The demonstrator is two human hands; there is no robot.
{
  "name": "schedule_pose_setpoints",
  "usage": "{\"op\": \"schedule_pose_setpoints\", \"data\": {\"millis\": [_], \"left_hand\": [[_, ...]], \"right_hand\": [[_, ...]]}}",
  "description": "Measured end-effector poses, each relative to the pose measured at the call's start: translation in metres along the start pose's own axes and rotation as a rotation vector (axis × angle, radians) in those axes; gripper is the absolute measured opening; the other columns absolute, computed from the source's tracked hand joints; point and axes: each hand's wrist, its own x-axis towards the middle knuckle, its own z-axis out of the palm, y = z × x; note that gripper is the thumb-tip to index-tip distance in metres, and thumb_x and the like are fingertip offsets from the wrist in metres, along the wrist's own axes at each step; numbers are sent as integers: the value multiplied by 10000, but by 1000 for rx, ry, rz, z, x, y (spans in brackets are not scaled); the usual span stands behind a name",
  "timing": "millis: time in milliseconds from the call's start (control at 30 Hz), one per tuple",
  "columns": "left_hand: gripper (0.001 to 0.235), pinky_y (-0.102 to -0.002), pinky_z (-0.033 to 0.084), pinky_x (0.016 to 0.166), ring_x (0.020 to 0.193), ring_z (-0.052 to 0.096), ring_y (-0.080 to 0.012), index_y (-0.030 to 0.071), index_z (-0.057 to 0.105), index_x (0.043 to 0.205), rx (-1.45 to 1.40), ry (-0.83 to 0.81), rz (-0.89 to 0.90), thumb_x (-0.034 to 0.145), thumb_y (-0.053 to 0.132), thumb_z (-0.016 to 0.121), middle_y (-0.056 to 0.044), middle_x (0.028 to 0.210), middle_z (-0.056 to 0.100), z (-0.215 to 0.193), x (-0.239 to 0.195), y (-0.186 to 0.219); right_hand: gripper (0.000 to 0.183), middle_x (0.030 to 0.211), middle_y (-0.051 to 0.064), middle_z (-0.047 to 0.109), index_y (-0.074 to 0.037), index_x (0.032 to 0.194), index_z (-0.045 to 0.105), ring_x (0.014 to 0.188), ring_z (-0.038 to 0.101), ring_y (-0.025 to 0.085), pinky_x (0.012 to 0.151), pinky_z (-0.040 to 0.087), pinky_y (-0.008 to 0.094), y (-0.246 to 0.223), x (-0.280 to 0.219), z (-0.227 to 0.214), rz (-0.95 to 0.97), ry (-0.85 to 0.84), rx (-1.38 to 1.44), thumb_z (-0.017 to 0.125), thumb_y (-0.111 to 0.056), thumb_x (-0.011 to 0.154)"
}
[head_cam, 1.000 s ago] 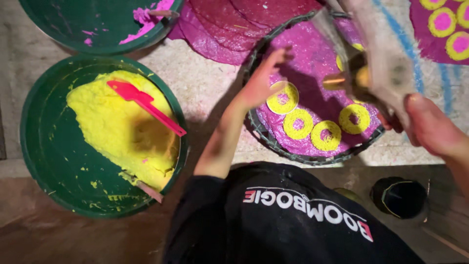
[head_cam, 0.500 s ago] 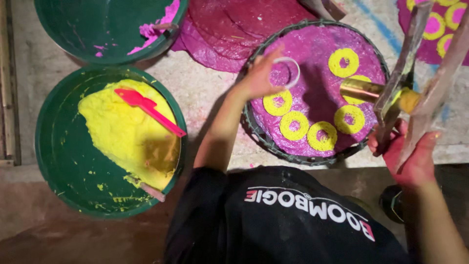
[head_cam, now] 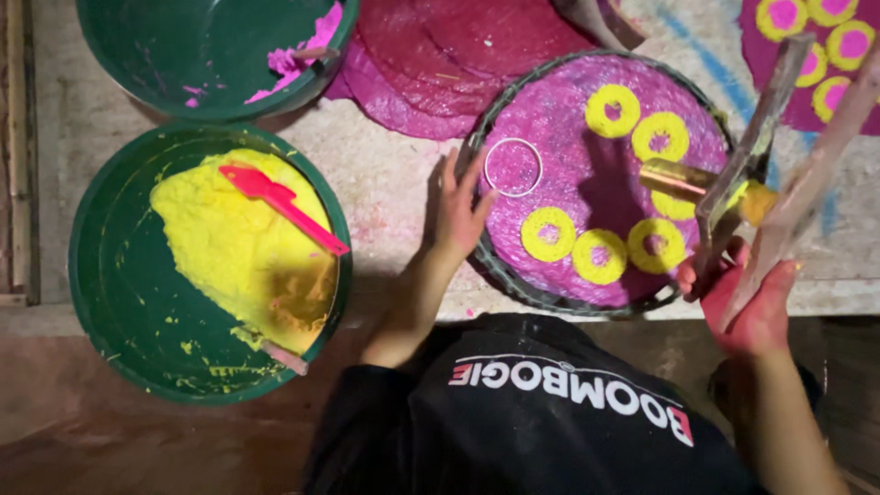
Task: The person uses a manual dough press to scoop yellow dough and form ring shapes onto a pink dough base in a round tray. They repeatedly press the dough, remove the formed rings, and refill the press from a green bowl.
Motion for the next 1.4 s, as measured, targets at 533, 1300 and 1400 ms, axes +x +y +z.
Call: {"op": "schedule_pose_setpoints", "data": {"millis": [533,1300,1400], "left_hand": [[217,-606,231,1281,1476,390,-329,229,754,1122,199,-215,165,906,212,762,-49,1496,530,6,-32,25],[413,-395,507,908,787,497,-135,171,491,905,-2221,-9,10,1060,554,491,53,790,446,-1,97,5],[407,-395,514,872,755,487,-131,183,479,877,-2214,59,-63,1051,551,481,61,761,430,12,88,-1]], "right_hand": [[982,977,114,559,-74,1314,497,924,540,246,805,412,392,16,6,-9,-56,-173,-232,348,-939,875],[776,749,139,676,-36,1098,708,670,655,246,652,545,411,-70,97,196,256,-512,-1371,343,-704,945],[801,800,126,706,-21,1161,701,714,708,265,685,572,423,-68,95,191,307,-501,-1381,340,-704,950]]}}
